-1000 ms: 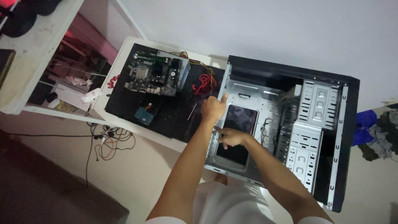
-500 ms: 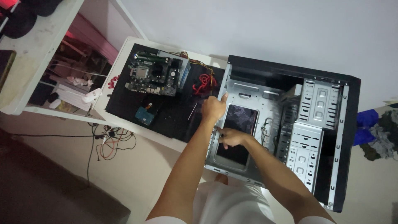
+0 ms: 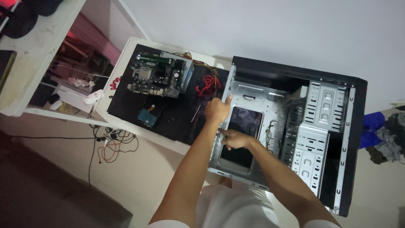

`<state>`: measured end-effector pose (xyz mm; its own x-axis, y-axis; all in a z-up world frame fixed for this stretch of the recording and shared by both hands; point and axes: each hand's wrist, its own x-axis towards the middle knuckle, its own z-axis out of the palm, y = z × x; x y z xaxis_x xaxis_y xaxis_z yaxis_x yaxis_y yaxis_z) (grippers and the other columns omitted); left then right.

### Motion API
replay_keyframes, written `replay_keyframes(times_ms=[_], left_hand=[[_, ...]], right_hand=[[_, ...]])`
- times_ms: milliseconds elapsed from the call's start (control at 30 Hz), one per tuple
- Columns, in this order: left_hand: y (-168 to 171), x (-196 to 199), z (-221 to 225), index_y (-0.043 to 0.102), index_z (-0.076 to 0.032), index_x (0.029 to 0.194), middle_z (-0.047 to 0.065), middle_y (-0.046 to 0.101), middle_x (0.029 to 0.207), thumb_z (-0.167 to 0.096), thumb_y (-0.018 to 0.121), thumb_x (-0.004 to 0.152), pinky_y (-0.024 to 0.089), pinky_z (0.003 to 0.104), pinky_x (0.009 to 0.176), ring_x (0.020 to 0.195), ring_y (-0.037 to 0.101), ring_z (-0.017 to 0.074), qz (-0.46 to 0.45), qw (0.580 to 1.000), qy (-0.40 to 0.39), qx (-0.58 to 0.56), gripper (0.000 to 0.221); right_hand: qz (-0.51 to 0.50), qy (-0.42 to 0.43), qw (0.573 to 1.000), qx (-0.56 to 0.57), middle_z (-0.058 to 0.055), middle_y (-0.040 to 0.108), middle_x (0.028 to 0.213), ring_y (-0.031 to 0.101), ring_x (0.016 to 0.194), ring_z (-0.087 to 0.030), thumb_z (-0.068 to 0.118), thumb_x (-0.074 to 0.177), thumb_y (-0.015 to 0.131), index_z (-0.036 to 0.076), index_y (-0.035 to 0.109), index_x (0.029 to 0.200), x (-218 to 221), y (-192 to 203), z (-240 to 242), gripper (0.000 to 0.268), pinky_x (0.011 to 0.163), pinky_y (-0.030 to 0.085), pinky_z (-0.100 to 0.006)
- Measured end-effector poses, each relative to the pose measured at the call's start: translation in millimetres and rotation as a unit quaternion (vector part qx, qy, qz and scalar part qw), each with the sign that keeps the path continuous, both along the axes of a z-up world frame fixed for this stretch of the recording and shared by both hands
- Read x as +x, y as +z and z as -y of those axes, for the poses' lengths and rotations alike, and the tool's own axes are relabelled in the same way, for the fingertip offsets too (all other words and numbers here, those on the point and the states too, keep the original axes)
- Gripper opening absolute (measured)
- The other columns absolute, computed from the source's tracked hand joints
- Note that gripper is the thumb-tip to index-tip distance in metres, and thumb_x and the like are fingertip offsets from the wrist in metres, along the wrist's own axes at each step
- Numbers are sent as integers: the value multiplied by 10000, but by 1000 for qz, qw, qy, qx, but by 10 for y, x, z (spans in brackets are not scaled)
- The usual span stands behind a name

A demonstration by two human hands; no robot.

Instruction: Preparing a computer case and installing a motherboard with pre-installed components into it.

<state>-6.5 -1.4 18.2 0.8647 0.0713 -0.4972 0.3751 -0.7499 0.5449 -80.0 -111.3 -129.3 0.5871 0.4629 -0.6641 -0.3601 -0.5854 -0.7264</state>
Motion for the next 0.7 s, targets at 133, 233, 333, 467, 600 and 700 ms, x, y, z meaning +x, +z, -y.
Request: replay_keyframes(times_ms=[133, 233, 333, 467, 600, 700], left_hand=[[-9, 2, -17, 713, 61, 1171, 271, 713, 1206, -521, 505, 940, 535, 510, 1037, 1228, 645, 415, -6, 1000, -7, 13, 659], [-50, 25, -23, 710, 57, 1182, 273, 710, 1213, -538, 500, 947, 537, 510, 1035, 1226, 646, 419, -6, 1000, -10, 11, 673], [28, 2, -31, 702, 53, 1199, 274, 705, 1226, -543, 487, 951, 536, 519, 1032, 1228, 644, 425, -8, 1000, -17, 7, 681], [444, -121, -89, 676, 64, 1244, 289, 692, 1251, -507, 486, 965, 522, 525, 1052, 1250, 633, 435, -16, 1000, -19, -3, 664], [155, -37, -104, 706, 32, 1214, 255, 712, 1232, -511, 484, 959, 542, 526, 1018, 1238, 645, 413, -7, 1000, -13, 0, 640], [-212, 48, -35, 722, 14, 1156, 225, 738, 1171, -493, 529, 880, 572, 509, 968, 1170, 688, 400, 38, 999, -3, -10, 609]], right_hand=[[-27, -42, 998, 38, -92, 654, 627, 549, 465, -134, 233, 856, 682, -31, 474, 1478, -51, 131, -50, 707, 426, 446, -258], [-31, -45, 998, 43, -116, 648, 616, 540, 443, -139, 226, 853, 688, -55, 534, 1422, -53, 347, -22, 652, 402, 434, -259], [-12, -35, 999, 36, -132, 652, 614, 549, 442, -161, 234, 878, 670, -33, 552, 1414, -19, 171, -6, 610, 402, 439, -270], [18, -31, 999, 15, -128, 669, 601, 580, 457, -186, 227, 918, 612, -2, 549, 1441, -10, 59, 30, 575, 426, 456, -282], [68, -8, 998, 11, -160, 689, 602, 597, 466, -194, 190, 940, 598, -55, 627, 1329, 38, -10, 145, 461, 448, 454, -278], [128, 1, 992, 7, -157, 698, 586, 601, 456, -213, 113, 874, 598, -62, 713, 1205, 57, 160, 315, 393, 469, 479, -326]])
